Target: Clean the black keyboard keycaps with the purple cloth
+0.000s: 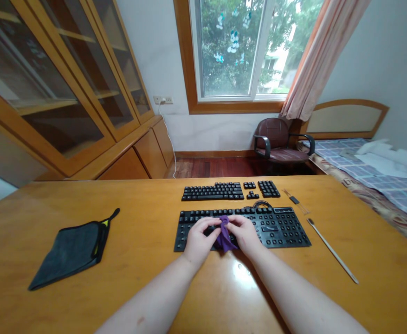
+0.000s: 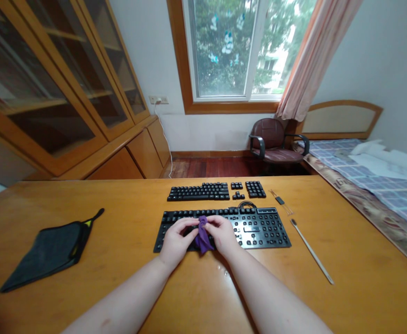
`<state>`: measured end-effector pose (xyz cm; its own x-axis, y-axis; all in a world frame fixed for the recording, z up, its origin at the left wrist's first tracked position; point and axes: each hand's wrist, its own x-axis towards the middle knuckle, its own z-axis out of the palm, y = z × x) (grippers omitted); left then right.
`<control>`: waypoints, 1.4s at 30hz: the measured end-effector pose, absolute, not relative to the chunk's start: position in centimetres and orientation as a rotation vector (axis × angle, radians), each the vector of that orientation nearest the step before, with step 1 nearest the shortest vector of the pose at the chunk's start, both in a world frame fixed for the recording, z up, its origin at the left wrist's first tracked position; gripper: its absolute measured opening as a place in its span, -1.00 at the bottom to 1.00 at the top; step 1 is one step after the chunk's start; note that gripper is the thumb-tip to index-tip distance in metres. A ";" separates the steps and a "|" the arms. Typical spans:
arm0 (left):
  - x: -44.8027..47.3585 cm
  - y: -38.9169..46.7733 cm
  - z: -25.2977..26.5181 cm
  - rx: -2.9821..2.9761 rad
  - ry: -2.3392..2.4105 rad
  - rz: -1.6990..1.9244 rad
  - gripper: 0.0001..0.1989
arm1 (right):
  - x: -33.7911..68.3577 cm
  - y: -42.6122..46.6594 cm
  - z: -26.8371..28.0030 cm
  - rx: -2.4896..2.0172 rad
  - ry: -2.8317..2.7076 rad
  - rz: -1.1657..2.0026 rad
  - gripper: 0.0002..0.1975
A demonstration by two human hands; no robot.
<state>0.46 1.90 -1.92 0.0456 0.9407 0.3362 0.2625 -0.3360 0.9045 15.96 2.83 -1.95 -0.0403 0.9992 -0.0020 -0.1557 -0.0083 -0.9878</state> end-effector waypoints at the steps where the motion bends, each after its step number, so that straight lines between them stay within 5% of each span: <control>1: 0.5 1.9 -2.0 1.646 1.207 1.325 -0.83 | 15.9 2.8 -2.0 -1.078 -1.112 1.310 -0.83; 10: 1.3 1.8 -2.0 1.291 1.099 1.335 -0.79 | 15.7 2.8 -1.6 -1.047 -1.042 1.344 -0.80; 24: 0.3 1.4 -1.9 1.904 1.297 1.221 -0.87 | 15.7 2.7 -1.8 -0.998 -1.070 1.478 -0.73; 42: 0.6 1.1 -1.3 1.902 1.296 1.182 -0.90 | 16.0 3.0 -2.0 -0.996 -1.073 1.477 -0.72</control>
<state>0.58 1.11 -1.33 0.1500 0.9217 0.3578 0.4411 -0.3862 0.8101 15.99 3.04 -2.01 -0.1461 0.9877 -0.0551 -0.2529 -0.0912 -0.9632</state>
